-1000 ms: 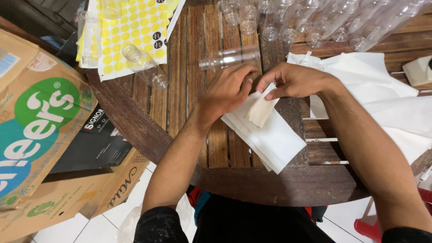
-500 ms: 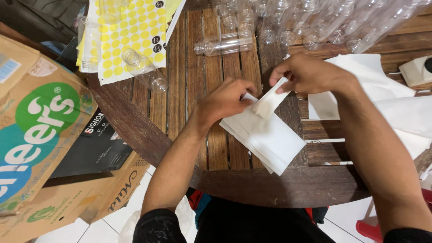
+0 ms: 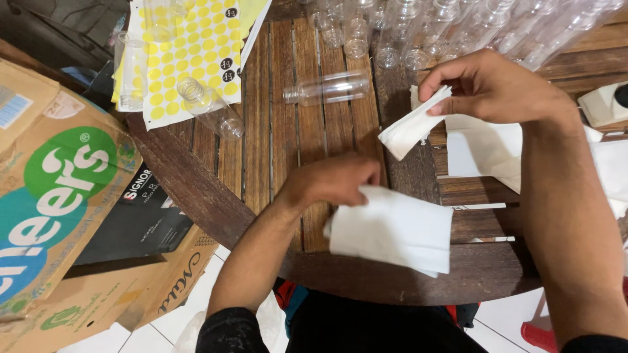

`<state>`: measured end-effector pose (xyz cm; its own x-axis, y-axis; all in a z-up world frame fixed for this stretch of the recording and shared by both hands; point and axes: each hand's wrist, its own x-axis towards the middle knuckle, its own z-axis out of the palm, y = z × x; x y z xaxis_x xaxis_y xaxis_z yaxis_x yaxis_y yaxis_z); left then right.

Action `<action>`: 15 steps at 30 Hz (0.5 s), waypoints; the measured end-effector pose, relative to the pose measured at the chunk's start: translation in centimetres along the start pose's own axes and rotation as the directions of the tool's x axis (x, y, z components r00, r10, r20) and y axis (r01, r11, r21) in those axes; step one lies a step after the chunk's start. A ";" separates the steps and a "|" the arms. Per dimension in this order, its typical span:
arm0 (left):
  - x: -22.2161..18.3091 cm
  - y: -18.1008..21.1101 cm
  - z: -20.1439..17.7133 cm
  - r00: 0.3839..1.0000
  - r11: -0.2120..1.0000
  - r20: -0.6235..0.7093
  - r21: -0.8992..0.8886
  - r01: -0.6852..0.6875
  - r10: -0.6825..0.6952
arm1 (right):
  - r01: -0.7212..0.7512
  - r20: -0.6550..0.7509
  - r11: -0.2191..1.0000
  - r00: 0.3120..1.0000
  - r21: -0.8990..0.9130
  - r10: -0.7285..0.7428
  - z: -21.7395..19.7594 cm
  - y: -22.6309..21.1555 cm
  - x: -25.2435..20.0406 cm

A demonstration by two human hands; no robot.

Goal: The person wipes the inside and outside of clear plastic bottles with a cloth and organizes them on a wooden table.

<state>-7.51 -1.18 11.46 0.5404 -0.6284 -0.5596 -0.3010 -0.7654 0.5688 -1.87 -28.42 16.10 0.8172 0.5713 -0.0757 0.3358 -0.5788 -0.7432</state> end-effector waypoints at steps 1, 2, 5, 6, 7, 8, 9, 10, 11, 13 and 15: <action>0.6 -0.5 0.5 0.991 0.995 0.095 0.019 -0.093 0.091 | 0.001 0.011 1.000 1.000 -0.016 0.000 0.1 -0.1 0.1; 0.7 -0.2 0.6 0.991 0.996 0.095 0.018 -0.093 0.090 | 0.001 0.012 1.000 1.000 -0.015 -0.001 0.3 -0.3 0.2; 0.6 0.7 0.7 0.991 0.987 0.060 0.103 -0.124 0.118 | -0.061 0.028 0.998 0.998 -0.020 0.061 0.7 -0.9 0.4; 0.3 1.0 0.6 0.991 0.989 -0.001 0.072 -0.132 0.132 | -0.063 0.028 0.996 0.998 -0.064 0.065 0.8 -1.1 0.5; 0.0 1.3 0.5 0.988 0.989 -0.061 0.042 -0.143 0.145 | -0.067 0.026 0.992 0.997 -0.109 0.070 0.8 -1.3 0.6; 0.4 1.0 0.7 0.987 0.989 -0.060 0.042 -0.144 0.146 | -0.068 0.025 0.992 0.997 -0.108 0.071 1.0 -1.1 0.6; 0.6 0.7 0.9 0.983 0.983 0.019 0.021 -0.181 0.181 | -0.058 0.005 0.994 0.998 -0.093 0.058 1.2 -1.0 0.7; 0.9 0.4 1.1 0.972 0.976 0.096 -0.003 -0.217 0.216 | -0.047 -0.016 0.996 0.999 -0.078 0.046 1.3 -1.0 0.9; 0.1 0.8 0.4 0.971 0.976 0.095 -0.003 -0.218 0.217 | -0.047 -0.017 0.996 0.999 -0.079 0.046 1.6 -0.4 1.2; -1.4 1.5 -0.9 0.970 0.958 -0.111 -0.170 -0.231 0.215 | -0.019 0.003 0.996 1.000 -0.082 0.019 2.2 0.6 2.0; 0.2 -1.6 -1.4 0.876 0.900 -0.339 -0.147 -0.410 0.343 | 0.033 0.018 0.999 0.999 -0.043 -0.033 3.3 1.4 2.9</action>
<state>-5.85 0.15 11.27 0.6361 -0.7662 -0.0906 -0.3771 -0.4112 0.8299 -0.59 -25.65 12.66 0.7974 0.6001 -0.0630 0.3827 -0.5837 -0.7161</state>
